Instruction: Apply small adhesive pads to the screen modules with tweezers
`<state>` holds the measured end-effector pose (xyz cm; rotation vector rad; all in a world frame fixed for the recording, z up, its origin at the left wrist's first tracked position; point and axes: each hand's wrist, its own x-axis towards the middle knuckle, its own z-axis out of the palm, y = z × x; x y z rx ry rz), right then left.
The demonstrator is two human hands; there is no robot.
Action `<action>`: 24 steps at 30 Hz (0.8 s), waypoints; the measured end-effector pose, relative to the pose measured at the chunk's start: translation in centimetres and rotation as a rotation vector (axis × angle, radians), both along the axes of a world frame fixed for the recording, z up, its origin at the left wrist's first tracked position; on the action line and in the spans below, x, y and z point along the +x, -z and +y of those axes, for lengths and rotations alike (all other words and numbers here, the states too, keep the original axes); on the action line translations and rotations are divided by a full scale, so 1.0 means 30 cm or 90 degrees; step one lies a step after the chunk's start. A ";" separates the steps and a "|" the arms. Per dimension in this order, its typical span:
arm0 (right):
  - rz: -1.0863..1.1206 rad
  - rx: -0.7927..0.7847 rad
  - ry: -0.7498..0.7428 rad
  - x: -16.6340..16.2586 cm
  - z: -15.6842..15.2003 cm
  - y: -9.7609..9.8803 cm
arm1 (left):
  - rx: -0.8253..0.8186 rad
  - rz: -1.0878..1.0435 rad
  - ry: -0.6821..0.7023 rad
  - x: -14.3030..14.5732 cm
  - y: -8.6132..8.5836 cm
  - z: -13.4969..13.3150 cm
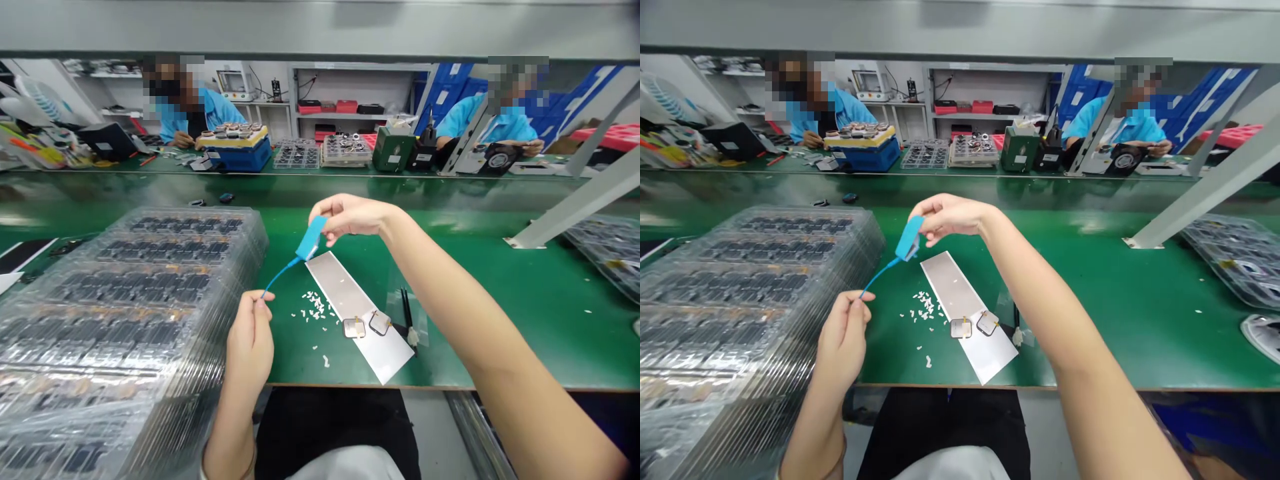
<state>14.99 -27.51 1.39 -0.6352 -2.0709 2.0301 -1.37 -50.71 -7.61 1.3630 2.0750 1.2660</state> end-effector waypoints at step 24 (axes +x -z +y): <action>-0.355 0.567 0.566 0.528 -0.618 0.434 | 0.085 0.373 0.680 0.379 0.132 -0.049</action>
